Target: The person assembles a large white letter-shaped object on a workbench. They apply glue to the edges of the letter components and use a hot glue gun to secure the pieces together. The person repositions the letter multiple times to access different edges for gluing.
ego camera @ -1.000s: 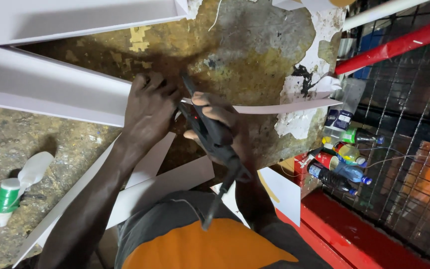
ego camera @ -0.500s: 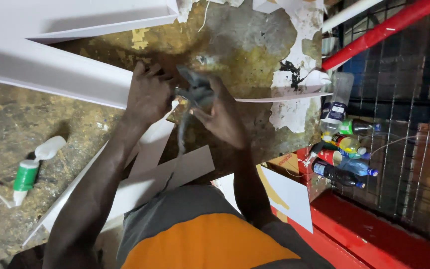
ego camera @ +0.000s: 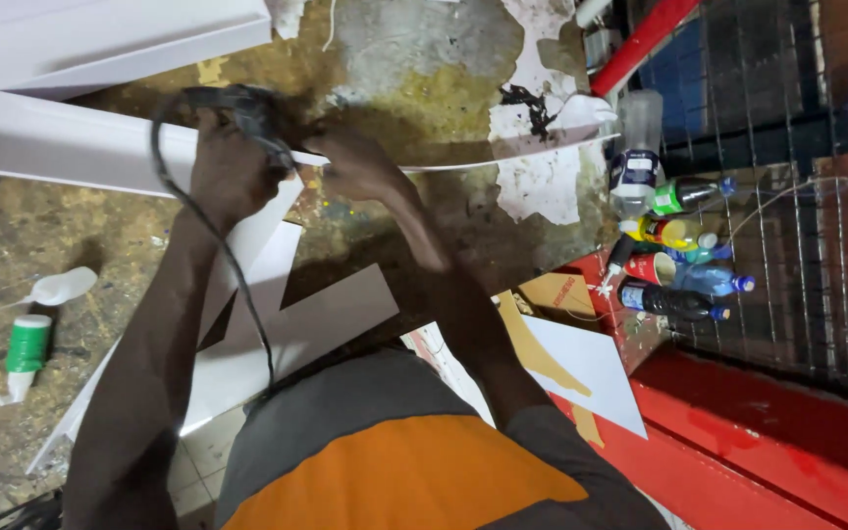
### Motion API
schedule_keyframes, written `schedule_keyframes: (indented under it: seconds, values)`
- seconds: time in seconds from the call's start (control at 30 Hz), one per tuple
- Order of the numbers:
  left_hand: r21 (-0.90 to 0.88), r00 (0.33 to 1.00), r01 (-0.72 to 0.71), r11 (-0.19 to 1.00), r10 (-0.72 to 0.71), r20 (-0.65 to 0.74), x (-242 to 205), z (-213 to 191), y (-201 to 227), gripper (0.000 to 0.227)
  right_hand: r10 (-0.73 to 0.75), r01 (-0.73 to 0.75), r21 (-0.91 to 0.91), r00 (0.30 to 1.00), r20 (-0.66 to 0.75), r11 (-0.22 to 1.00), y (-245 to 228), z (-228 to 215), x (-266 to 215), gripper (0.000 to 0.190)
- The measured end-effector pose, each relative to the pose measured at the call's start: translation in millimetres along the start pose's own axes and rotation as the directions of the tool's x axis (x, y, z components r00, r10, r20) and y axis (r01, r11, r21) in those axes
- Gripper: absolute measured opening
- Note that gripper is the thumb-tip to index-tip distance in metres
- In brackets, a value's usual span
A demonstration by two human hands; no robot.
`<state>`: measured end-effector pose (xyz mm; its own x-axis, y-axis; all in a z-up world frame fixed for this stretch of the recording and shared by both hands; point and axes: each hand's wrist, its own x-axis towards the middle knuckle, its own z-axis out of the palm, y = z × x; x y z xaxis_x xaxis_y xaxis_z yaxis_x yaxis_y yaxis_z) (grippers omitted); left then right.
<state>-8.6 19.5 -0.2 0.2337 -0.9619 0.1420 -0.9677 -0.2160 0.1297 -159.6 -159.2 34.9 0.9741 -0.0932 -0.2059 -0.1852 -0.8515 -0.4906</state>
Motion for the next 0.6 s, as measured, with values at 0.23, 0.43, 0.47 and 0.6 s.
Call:
schedule_keyframes:
  seconds: [0.23, 0.43, 0.47, 0.6]
  values:
    - [0.084, 0.988, -0.065, 0.994, 0.076, -0.132, -5, -7, 3, 0.031, 0.181, -0.209, 0.118, 0.961, 0.209, 0.971, -27, -24, -5, 0.071]
    - [0.159, 0.984, -0.061, 0.985, 0.086, -0.158, -7, 1, 4, 0.044, 0.107, -0.108, 0.03, 0.994, 0.029, 0.994, -15, -5, -18, 0.045]
    - [0.098, 0.992, -0.039, 0.994, 0.05, -0.116, -7, 3, 3, 0.054, 0.126, -0.126, 0.017, 0.992, -0.019, 0.992, -17, -9, -22, 0.034]
    - [0.138, 0.999, 0.028, 0.99, -0.03, 0.016, -5, 9, 3, 0.036, 0.142, -0.096, 0.136, 0.912, -0.386, 0.986, -39, -43, -49, 0.053]
